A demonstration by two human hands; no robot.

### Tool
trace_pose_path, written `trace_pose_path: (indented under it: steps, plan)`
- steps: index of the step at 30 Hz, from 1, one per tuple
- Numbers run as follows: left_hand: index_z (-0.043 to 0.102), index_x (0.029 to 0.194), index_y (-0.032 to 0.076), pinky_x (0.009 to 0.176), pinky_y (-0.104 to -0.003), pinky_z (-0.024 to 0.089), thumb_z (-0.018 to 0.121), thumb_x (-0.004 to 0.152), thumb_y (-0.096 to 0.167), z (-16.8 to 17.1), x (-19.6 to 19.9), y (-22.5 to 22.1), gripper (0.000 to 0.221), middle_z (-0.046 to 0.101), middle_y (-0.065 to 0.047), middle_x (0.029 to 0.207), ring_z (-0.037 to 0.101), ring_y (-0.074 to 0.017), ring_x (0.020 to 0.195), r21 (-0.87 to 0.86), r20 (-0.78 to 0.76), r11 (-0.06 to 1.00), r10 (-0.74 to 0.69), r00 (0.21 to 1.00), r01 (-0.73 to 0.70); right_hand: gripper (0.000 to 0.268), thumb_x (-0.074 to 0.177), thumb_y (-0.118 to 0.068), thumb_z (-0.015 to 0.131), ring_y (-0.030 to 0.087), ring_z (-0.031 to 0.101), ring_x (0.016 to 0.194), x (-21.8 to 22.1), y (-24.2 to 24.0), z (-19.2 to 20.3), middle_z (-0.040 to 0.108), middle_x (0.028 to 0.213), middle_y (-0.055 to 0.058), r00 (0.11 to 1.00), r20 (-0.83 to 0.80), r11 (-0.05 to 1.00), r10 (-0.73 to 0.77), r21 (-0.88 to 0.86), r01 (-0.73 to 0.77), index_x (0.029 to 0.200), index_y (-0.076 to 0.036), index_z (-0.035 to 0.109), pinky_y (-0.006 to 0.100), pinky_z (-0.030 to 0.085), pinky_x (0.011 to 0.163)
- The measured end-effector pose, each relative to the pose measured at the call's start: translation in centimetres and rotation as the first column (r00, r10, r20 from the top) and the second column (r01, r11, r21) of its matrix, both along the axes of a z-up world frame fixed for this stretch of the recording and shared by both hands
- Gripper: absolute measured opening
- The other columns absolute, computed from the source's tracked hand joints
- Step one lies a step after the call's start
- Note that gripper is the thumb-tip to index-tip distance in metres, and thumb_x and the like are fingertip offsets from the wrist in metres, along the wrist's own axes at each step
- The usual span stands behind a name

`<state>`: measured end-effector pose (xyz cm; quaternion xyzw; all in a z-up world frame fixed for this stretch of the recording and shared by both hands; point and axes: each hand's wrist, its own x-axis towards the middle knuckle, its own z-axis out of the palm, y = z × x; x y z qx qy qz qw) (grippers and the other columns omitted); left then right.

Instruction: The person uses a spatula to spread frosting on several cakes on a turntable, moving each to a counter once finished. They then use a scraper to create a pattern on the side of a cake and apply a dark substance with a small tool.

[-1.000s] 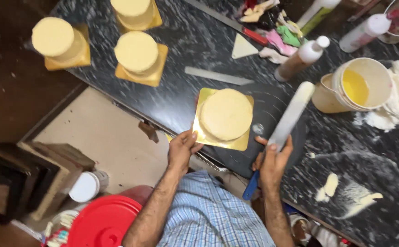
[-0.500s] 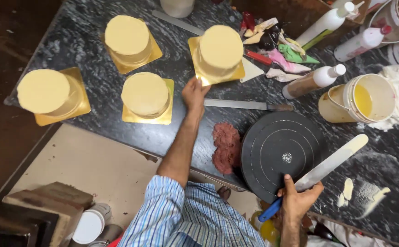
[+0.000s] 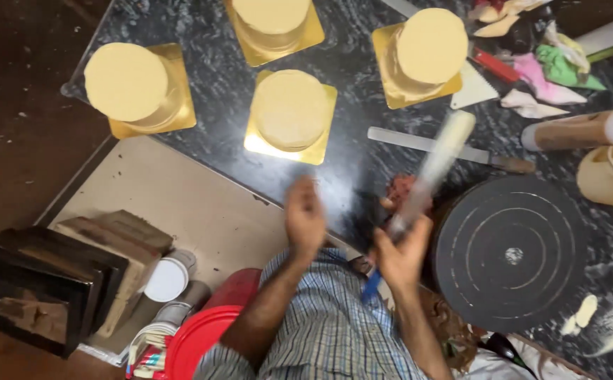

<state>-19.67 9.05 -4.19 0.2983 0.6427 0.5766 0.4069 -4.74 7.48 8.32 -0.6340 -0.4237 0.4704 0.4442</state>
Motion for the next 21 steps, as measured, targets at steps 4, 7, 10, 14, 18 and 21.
trace_pose_path:
  steps: [4,7,10,14,18,21]
  plan:
    - [0.025,0.155,-0.012,0.120,-0.050,0.039,0.054,0.089,-0.015,0.4,-9.9,3.5,0.072,0.038,-0.032,0.152,0.044,-0.0419,0.145,0.197,-0.411,0.971,0.210,0.887,-0.139,0.057,0.087,0.013,0.056,0.016,0.055,0.045,-5.0,4.5,-5.4,0.061,0.111,0.013,0.991,-0.042,0.986,0.123,-0.104,-0.127,0.136,-0.005,0.033,0.030,0.046,0.036]
    - [0.016,0.154,-0.012,0.111,-0.050,0.041,0.057,0.080,-0.016,0.6,-12.6,6.3,0.085,0.044,-0.030,0.147,0.051,-0.0412,0.135,-0.054,-0.499,0.999,-0.024,0.866,-0.003,0.049,0.087,0.013,0.056,0.017,0.057,0.045,-7.4,7.4,-9.0,0.066,0.113,0.011,0.989,-0.072,0.986,0.129,-0.100,-0.136,0.128,0.000,0.031,0.032,0.048,0.036]
    - [0.015,0.154,-0.007,0.103,-0.040,0.050,0.055,0.079,-0.016,0.8,-14.6,8.0,0.085,0.049,-0.026,0.139,0.061,-0.0345,0.122,-0.175,-0.089,0.985,-0.012,0.996,-0.004,0.047,0.088,0.011,0.055,0.017,0.057,0.045,-7.6,7.6,-9.9,0.064,0.092,0.012,0.992,-0.027,0.987,0.122,-0.102,-0.125,0.130,-0.001,0.038,0.032,0.050,0.039]
    - [0.044,0.150,-0.005,0.063,-0.050,0.052,0.049,0.099,0.002,1.7,-16.0,5.8,0.051,0.062,-0.025,0.139,0.065,-0.0371,0.104,-0.342,0.382,0.894,-0.148,0.912,0.288,0.050,0.084,0.007,0.059,0.017,0.053,0.041,-6.2,7.3,-8.6,0.057,0.069,0.012,0.985,-0.040,0.978,0.169,-0.119,-0.173,0.129,-0.005,0.040,0.032,0.050,0.037]
    - [0.040,0.145,-0.005,0.096,-0.038,0.056,0.056,0.089,-0.018,0.1,-13.4,2.7,0.060,0.055,-0.022,0.142,0.064,-0.0286,0.119,-0.081,0.533,0.983,-0.096,0.841,0.164,0.036,0.091,0.003,0.060,0.014,0.055,0.043,-5.1,5.2,-6.0,0.063,0.083,0.008,0.996,-0.053,0.987,0.074,-0.138,-0.081,0.119,-0.005,0.039,0.030,0.046,0.036]
    - [0.040,0.139,-0.005,0.102,-0.042,0.060,0.053,0.093,-0.015,-1.6,-10.9,2.7,0.049,0.056,-0.024,0.140,0.063,-0.0304,0.122,-0.079,0.608,0.997,0.027,0.794,0.027,0.030,0.096,-0.002,0.063,0.010,0.053,0.046,-3.6,1.0,-2.6,0.068,0.096,0.002,0.988,-0.132,0.996,0.085,-0.005,-0.086,0.117,-0.006,0.042,0.027,0.043,0.036]
